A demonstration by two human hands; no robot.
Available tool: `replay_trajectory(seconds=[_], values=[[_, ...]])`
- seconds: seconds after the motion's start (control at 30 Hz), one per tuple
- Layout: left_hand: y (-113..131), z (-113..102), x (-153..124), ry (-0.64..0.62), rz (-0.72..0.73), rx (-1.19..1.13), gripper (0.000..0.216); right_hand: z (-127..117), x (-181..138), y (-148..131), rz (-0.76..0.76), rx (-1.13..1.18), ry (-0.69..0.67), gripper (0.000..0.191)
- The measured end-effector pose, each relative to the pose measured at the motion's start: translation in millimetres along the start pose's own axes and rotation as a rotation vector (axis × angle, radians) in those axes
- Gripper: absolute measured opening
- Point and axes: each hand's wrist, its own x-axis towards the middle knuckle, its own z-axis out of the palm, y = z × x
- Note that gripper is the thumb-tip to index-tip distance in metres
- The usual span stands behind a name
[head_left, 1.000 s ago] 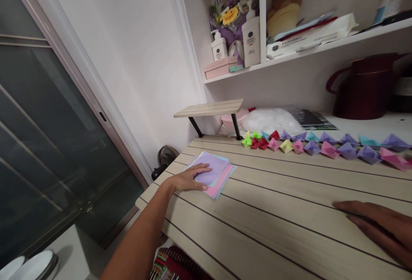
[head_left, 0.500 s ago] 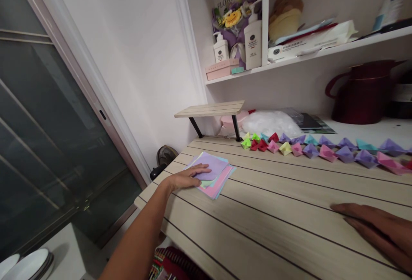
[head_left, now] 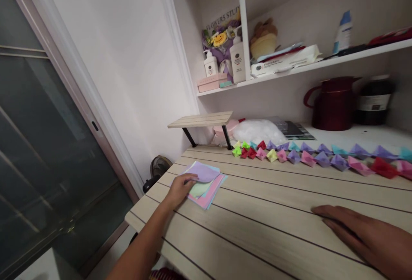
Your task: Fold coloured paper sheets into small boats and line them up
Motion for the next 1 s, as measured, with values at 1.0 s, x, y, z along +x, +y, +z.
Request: replay_trajectory(seconds=[1.0], values=[[160, 263, -5, -0.378, -0.509, -1.168, 0.036, -64, 9, -20, 0.477, 1.391, -0.041, 0.053]])
